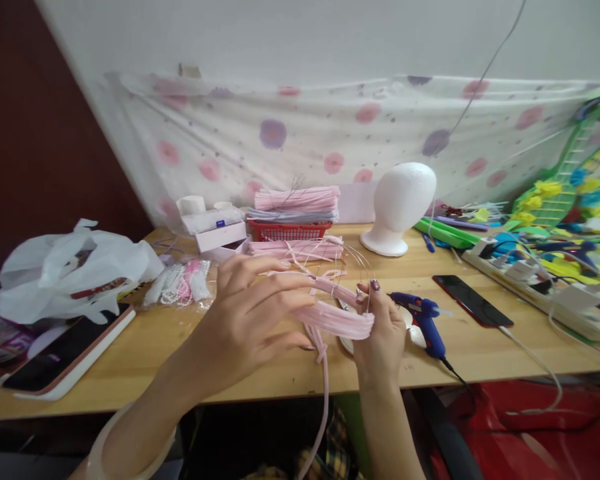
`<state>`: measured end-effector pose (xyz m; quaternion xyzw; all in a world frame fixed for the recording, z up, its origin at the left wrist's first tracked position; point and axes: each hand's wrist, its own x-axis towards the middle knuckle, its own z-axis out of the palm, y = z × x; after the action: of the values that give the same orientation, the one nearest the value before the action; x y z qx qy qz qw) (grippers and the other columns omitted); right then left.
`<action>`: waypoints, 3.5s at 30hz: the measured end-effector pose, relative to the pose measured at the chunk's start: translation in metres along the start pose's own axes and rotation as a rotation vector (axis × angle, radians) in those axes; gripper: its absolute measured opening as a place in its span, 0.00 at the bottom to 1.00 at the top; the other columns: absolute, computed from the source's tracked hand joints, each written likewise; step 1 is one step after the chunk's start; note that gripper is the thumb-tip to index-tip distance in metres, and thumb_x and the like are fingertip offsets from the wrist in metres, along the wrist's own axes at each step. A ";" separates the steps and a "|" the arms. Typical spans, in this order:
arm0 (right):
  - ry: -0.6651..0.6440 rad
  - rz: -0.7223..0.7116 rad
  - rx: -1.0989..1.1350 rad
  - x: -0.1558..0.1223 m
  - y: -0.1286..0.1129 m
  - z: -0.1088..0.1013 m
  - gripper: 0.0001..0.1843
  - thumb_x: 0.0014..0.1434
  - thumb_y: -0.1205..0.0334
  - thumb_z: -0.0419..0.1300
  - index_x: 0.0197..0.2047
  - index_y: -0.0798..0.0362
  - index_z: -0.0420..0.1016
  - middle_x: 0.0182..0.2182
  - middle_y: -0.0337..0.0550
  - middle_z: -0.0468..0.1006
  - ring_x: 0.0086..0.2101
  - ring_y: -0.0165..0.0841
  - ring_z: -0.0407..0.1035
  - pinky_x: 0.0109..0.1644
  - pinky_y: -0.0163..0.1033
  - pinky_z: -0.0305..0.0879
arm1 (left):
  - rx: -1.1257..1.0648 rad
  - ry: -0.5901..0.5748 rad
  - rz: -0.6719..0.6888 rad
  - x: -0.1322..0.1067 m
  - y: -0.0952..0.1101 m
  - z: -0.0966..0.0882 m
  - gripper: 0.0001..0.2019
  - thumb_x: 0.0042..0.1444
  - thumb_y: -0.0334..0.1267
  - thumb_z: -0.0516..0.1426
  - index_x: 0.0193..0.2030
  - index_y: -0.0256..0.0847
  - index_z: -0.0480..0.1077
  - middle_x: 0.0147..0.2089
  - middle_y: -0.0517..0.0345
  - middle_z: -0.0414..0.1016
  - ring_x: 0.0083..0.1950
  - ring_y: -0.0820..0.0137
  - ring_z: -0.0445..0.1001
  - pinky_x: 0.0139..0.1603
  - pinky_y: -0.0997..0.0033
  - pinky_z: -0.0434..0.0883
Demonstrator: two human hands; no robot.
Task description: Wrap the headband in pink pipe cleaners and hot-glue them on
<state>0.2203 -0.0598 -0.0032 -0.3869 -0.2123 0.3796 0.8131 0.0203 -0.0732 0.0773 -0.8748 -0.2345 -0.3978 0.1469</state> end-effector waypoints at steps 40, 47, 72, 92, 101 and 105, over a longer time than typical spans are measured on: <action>-0.031 -0.077 -0.164 -0.010 0.002 -0.007 0.20 0.51 0.44 0.70 0.30 0.54 0.82 0.22 0.35 0.69 0.25 0.27 0.59 0.31 0.34 0.56 | 0.103 0.029 -0.103 -0.021 0.005 0.013 0.06 0.56 0.42 0.64 0.40 0.48 0.75 0.51 0.52 0.76 0.54 0.56 0.67 0.56 0.49 0.60; -0.087 -0.110 -0.239 -0.013 0.004 -0.006 0.22 0.54 0.42 0.66 0.28 0.55 0.80 0.18 0.29 0.52 0.21 0.24 0.46 0.26 0.34 0.44 | 0.112 0.051 -0.109 -0.027 0.007 0.014 0.05 0.56 0.41 0.63 0.40 0.49 0.75 0.49 0.53 0.76 0.54 0.56 0.67 0.58 0.49 0.61; -0.105 -0.546 -0.592 -0.031 0.011 -0.008 0.14 0.64 0.54 0.60 0.35 0.51 0.84 0.30 0.41 0.80 0.33 0.35 0.71 0.46 0.43 0.65 | 0.017 0.186 -0.238 -0.052 0.050 0.056 0.08 0.57 0.32 0.62 0.42 0.50 0.77 0.40 0.58 0.81 0.48 0.62 0.70 0.62 0.50 0.54; -0.118 -0.689 -0.673 -0.033 0.015 -0.009 0.12 0.65 0.57 0.60 0.35 0.51 0.84 0.26 0.39 0.76 0.30 0.33 0.69 0.43 0.43 0.64 | 0.072 0.276 -0.345 -0.061 0.051 0.052 0.06 0.59 0.34 0.62 0.43 0.47 0.76 0.39 0.55 0.77 0.45 0.62 0.70 0.52 0.54 0.63; -0.161 -1.045 -0.879 -0.035 0.014 -0.004 0.09 0.65 0.65 0.60 0.33 0.50 0.80 0.19 0.32 0.72 0.27 0.29 0.66 0.52 0.48 0.57 | -0.140 0.176 -0.571 -0.052 0.050 0.049 0.03 0.58 0.33 0.62 0.39 0.42 0.76 0.25 0.65 0.70 0.28 0.72 0.68 0.35 0.66 0.65; -0.166 -1.208 -0.939 -0.036 0.015 -0.003 0.06 0.64 0.67 0.62 0.34 0.51 0.77 0.17 0.29 0.72 0.28 0.29 0.69 0.57 0.51 0.53 | -0.055 0.154 -0.563 -0.045 0.051 0.049 0.03 0.57 0.32 0.62 0.32 0.41 0.76 0.22 0.65 0.72 0.27 0.71 0.68 0.34 0.65 0.62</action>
<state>0.1928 -0.0831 -0.0187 -0.4788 -0.5859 -0.2326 0.6110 0.0525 -0.1081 0.0074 -0.7461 -0.4454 -0.4943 0.0245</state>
